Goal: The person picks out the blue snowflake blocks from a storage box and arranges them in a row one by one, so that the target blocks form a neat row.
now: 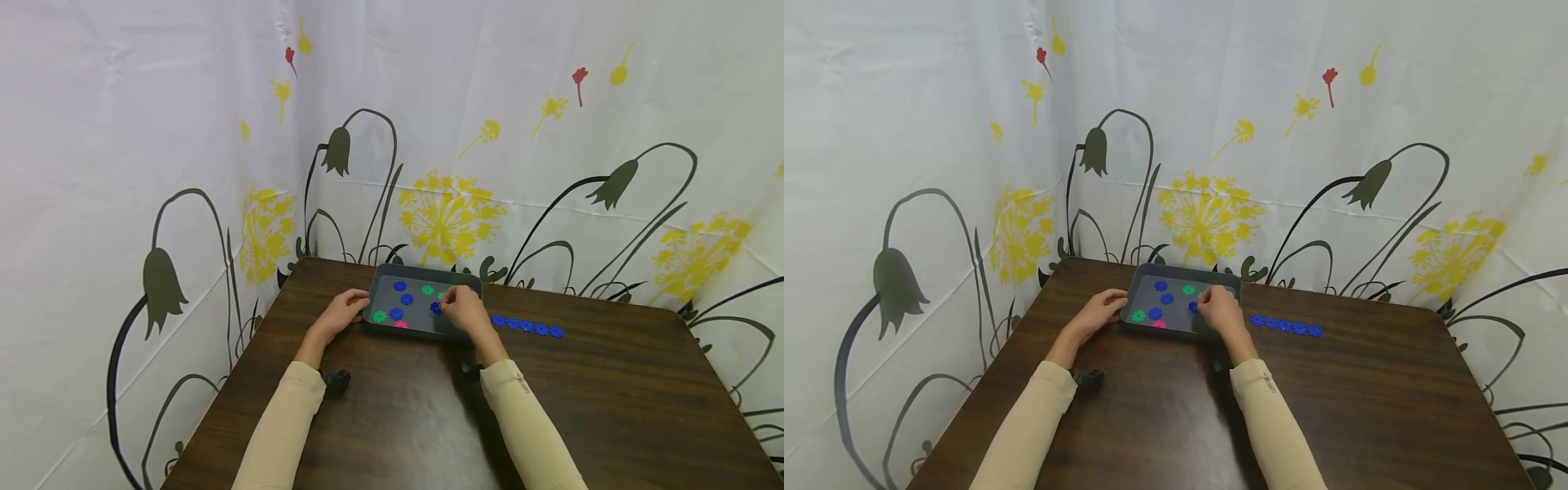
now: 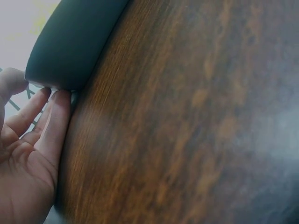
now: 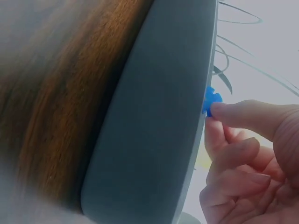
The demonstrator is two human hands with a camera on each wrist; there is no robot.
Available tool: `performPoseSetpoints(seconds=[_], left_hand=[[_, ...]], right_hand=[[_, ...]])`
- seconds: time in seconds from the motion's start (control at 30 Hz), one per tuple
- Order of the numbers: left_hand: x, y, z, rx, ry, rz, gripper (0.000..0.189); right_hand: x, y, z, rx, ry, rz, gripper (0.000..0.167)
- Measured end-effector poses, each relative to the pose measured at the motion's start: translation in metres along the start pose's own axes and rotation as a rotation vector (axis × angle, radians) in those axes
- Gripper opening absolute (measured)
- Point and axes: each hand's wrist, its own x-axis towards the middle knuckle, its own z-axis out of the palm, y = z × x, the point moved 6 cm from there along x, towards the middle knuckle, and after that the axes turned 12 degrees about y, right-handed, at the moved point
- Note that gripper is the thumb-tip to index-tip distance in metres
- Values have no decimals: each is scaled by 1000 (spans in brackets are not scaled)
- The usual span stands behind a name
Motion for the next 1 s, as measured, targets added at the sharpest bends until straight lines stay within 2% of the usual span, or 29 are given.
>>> performPoseSetpoints(seconds=[0.2, 0.67, 1.0], left_hand=[[0, 0, 0, -7, -2, 4, 50], [-1, 2, 0, 17, 3, 11, 49], [-1, 2, 2, -2, -29, 10, 51]], right_hand=[[-5, 1, -12, 23, 31, -32, 10], [-20, 17, -51, 5, 119, -2, 12], [-27, 37, -77, 16, 193, 27, 12]])
